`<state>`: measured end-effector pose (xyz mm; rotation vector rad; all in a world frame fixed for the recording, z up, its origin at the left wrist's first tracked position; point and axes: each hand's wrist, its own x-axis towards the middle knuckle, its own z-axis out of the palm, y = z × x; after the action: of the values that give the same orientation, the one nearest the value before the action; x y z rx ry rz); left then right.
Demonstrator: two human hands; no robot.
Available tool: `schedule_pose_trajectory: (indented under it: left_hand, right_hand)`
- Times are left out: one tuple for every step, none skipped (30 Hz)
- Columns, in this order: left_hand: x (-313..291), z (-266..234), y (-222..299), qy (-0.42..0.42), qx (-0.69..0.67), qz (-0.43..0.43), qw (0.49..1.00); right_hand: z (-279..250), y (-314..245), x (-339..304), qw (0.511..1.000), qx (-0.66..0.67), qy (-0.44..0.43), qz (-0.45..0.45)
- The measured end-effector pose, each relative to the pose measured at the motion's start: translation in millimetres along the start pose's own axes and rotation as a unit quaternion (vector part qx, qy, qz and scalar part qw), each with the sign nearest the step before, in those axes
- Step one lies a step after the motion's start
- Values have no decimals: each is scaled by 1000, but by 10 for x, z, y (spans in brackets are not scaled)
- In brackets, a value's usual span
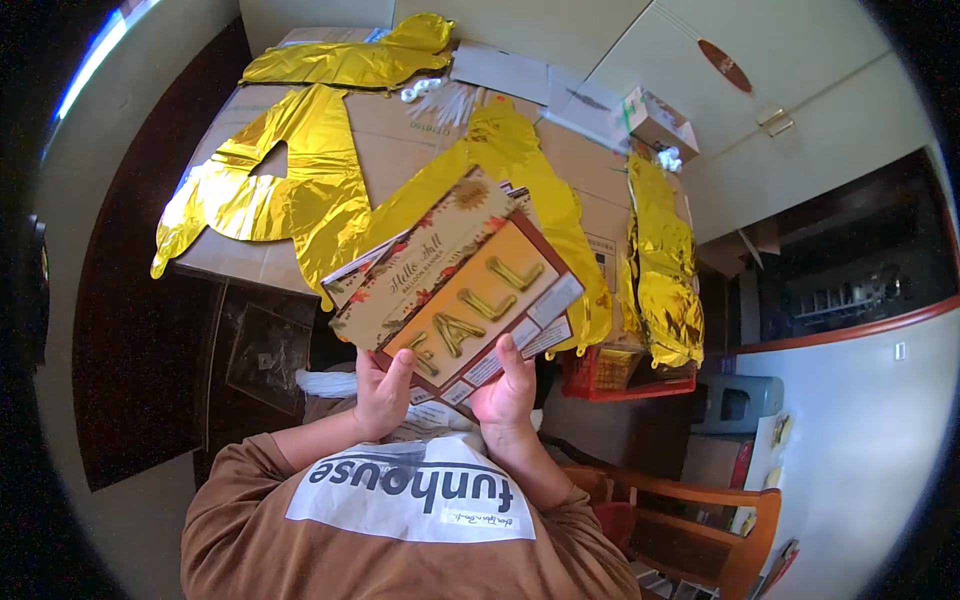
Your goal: Folding gold foil decorations and placing them into cardboard backings with instructional inserts.
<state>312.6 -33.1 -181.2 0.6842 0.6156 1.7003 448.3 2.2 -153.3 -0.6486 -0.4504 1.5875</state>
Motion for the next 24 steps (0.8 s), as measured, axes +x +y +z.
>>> schedule_pose_trajectory:
  left_hand:
    - [-27,2,14,9,-10,-7,1000]
    - [-53,-17,25,4,-5,-16,1000]
    - [-81,-31,27,-1,3,-23,1000]
    - [-102,-45,34,-7,11,-31,999]
    - [-123,-101,79,-38,59,-72,995]
    - [-143,-191,147,-74,76,-96,990]
    - [-156,-303,228,-110,93,-120,982]
    - [-162,-408,314,-146,109,-145,973]
    - [-136,-484,418,-97,116,-160,976]
    - [-130,-524,584,-28,56,-162,985]
    - [-40,-638,718,-61,26,-127,990]
    - [53,-718,843,-92,-4,-94,991]
    - [108,-688,1003,-102,14,-129,986]
    - [149,-654,1161,-112,30,-166,979]
    - [189,-584,1181,-100,59,-223,968]
    - [184,-579,1190,-109,43,-296,948]
    - [156,-642,1189,-140,-1,-337,931]
    - [133,-723,1158,-173,-44,-374,910]
    - [119,-777,1105,-216,-80,-366,902]
    - [86,-791,1063,-212,-98,-354,906]
    - [74,-734,1002,-209,-119,-343,908]
    - [58,-703,957,-206,-140,-331,910]
    - [45,-710,932,-211,-150,-338,905]
    - [49,-718,889,-214,-162,-343,900]
  right_hand:
    - [-8,29,11,1000,-24,16,-1]
    - [-40,58,25,998,-51,17,-16]
    - [-66,71,44,997,-75,16,-31]
    - [-73,72,55,994,-99,15,-46]
    - [-67,44,35,995,-85,16,-43]
    - [-111,12,43,995,-97,14,-32]
    - [-190,-26,58,994,-109,13,-20]
    - [-235,-41,69,992,-121,12,-8]
    - [-174,-63,49,993,-120,10,-5]
    - [-202,-64,54,993,-120,-8,11]
    - [-247,-86,67,992,-120,-26,26]
    - [-282,-102,52,991,-120,-42,45]
    - [-284,-108,53,988,-121,-57,71]
    - [-305,-98,38,988,-106,-64,97]
    - [-328,-86,38,986,-92,-73,121]
    - [-360,-66,39,983,-77,-81,146]
    - [-459,-17,30,977,-56,-109,172]
    - [-553,19,29,973,-5,-120,198]
    - [-653,42,16,966,44,-128,222]
    - [-749,76,22,955,94,-134,246]
    - [-796,97,42,937,135,-189,261]
    - [-838,108,31,927,171,-200,269]
    - [-878,133,13,915,206,-210,277]
    - [-864,152,9,902,241,-221,283]
